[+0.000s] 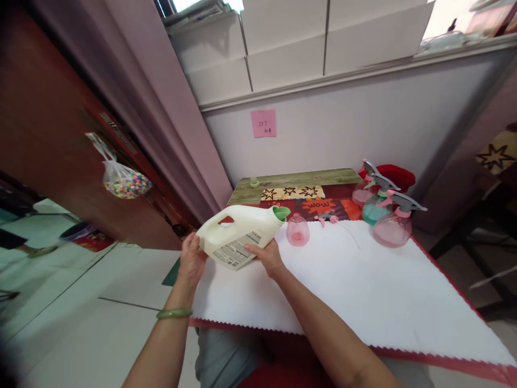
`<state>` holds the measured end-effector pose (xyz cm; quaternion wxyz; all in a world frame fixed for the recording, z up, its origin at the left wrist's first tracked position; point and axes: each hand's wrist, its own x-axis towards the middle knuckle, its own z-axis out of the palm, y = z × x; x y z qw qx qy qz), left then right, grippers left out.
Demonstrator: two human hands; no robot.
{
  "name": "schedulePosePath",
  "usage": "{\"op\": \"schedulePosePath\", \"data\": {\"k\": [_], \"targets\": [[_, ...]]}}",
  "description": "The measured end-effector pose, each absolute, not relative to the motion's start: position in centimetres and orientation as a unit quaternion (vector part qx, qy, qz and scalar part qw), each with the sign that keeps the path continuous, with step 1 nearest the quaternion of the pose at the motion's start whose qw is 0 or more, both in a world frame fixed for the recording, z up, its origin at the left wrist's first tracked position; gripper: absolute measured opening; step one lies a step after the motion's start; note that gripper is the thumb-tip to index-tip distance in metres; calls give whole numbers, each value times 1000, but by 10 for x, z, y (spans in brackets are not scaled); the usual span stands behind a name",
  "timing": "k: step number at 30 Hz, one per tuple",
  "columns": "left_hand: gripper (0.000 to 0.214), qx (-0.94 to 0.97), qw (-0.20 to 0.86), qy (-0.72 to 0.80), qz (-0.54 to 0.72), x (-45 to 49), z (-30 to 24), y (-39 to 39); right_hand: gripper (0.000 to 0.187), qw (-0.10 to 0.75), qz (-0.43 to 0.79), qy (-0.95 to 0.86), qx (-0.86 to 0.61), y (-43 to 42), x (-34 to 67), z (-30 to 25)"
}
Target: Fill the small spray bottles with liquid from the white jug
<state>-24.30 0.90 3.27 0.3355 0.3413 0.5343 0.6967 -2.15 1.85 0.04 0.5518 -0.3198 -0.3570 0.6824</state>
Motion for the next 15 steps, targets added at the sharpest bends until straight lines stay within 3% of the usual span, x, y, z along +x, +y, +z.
{"op": "schedulePosePath", "data": {"k": [3, 6, 11, 15], "targets": [[76, 323, 447, 482, 681, -223, 9, -10, 67, 548, 704, -344, -292, 17, -23, -2], [73, 297, 495, 446, 684, -205, -7, -20, 65, 538, 716, -351, -272, 17, -24, -5], [62, 245, 485, 432, 720, -204, -14, -22, 62, 504, 708, -424, -253, 27, -17, -11], [61, 239, 448, 444, 738, -214, -6, -22, 58, 538, 655, -446, -287, 36, -5, -16]]}}
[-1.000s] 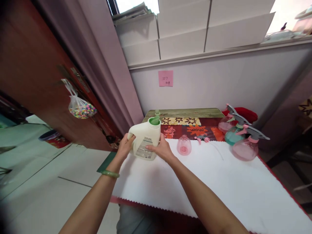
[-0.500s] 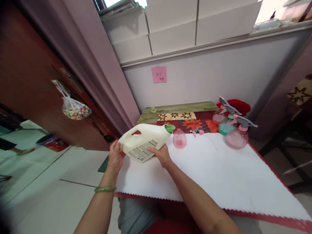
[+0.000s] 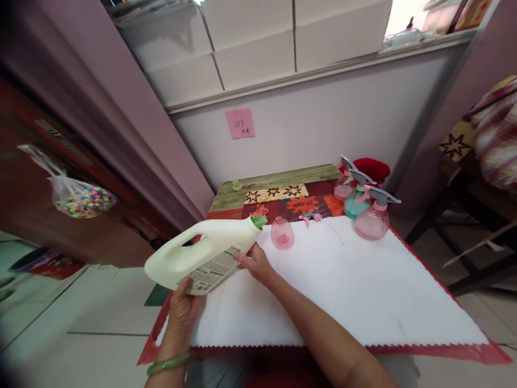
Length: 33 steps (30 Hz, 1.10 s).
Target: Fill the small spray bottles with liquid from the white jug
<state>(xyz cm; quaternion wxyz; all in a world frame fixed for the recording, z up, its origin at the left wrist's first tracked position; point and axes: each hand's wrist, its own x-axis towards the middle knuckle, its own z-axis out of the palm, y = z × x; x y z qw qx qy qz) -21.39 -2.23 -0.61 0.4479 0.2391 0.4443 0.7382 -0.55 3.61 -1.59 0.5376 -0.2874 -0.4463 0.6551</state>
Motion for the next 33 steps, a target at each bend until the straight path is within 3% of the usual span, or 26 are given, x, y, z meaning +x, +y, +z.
{"op": "schedulePosePath", "data": {"k": [6, 33], "targets": [[66, 271, 404, 460, 743, -215, 7, -18, 50, 595, 617, -431, -284, 43, 9, -23], [65, 379, 324, 508, 703, -197, 64, 0, 46, 622, 638, -362, -273, 52, 24, -9]]}}
